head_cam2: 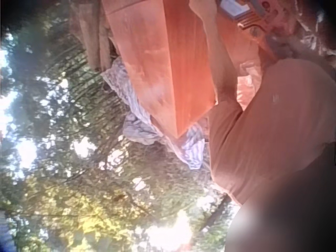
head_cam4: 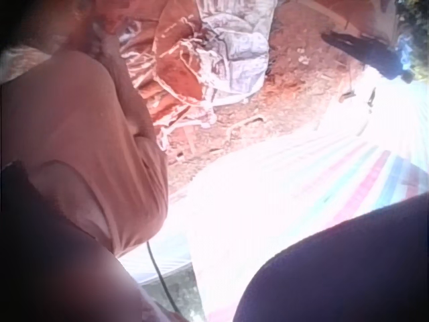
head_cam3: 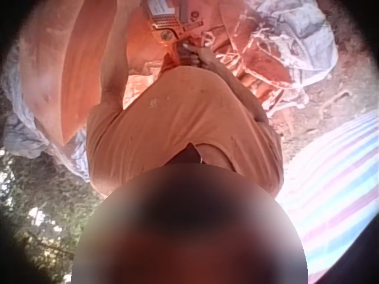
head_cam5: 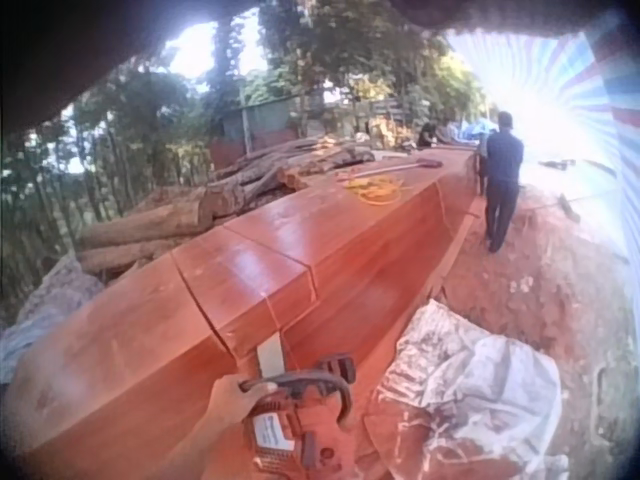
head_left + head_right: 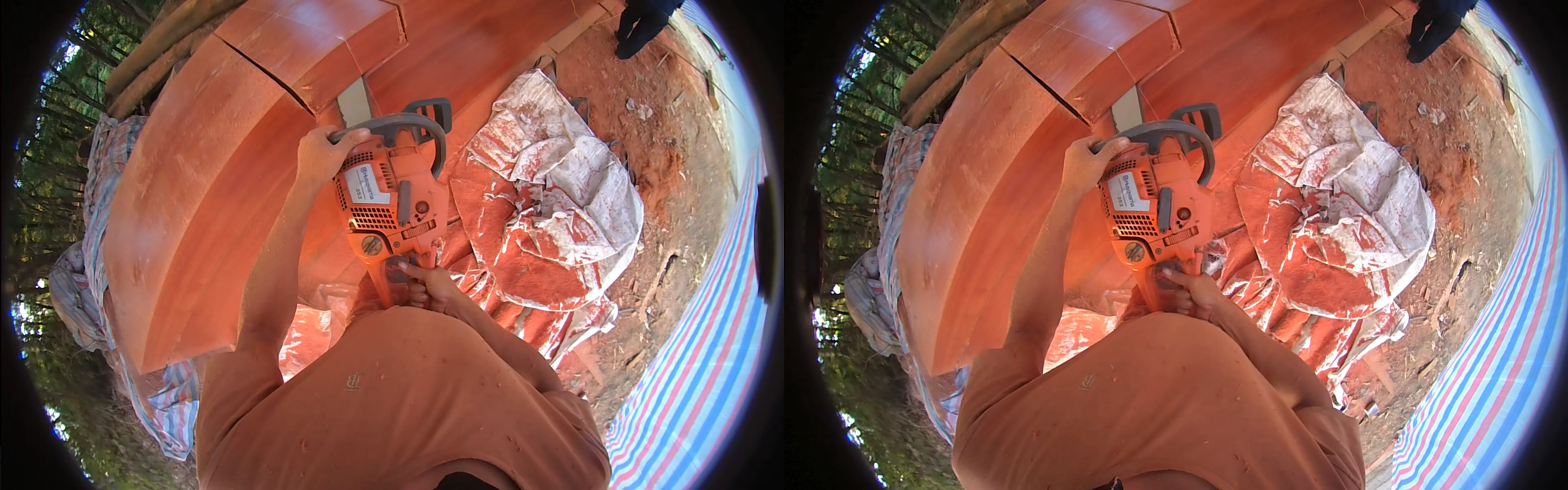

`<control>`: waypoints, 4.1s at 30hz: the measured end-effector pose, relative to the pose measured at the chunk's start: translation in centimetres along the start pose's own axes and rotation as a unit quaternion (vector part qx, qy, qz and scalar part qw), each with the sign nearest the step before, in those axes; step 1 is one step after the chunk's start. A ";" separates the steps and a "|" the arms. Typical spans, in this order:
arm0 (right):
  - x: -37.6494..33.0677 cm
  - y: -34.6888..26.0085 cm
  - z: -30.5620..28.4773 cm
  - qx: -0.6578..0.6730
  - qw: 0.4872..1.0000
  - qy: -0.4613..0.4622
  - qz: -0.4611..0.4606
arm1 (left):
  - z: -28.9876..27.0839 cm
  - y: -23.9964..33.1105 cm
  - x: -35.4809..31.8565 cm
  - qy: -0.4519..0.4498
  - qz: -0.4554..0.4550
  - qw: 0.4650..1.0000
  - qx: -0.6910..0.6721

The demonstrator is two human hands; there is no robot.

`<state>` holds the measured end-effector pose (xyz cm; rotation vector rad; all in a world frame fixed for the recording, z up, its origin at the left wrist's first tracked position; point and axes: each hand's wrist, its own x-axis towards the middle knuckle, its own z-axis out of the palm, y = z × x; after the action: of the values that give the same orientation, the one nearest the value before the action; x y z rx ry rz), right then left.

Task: The person uses a chainsaw to cut a large reddish-brown wooden beam. They guide the saw along a marked line, making a deep cut through the wood while standing on a tarp-covered ground.

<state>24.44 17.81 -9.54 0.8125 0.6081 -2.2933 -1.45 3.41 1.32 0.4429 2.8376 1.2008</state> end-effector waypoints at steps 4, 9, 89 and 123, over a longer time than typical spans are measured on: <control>0.2 -0.2 -0.3 0.001 1.000 0.009 -0.001 | 0.1 0.2 0.2 -0.004 -0.009 1.000 0.004; 0.0 -1.0 -0.5 -0.005 1.000 0.011 0.003 | 0.1 0.2 0.5 -0.025 -0.041 0.999 0.009; -3.8 -16.4 -9.2 -0.166 0.986 0.013 0.012 | 7.1 6.8 2.1 0.088 -0.145 0.982 -0.086; -4.9 -24.2 -10.9 -0.193 0.977 -0.030 0.088 | 9.7 9.9 4.8 0.136 -0.207 0.960 -0.130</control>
<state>15.16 43.18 -8.85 0.5811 0.8819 -1.9455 -2.27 18.08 1.93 -0.3373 2.7117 1.5992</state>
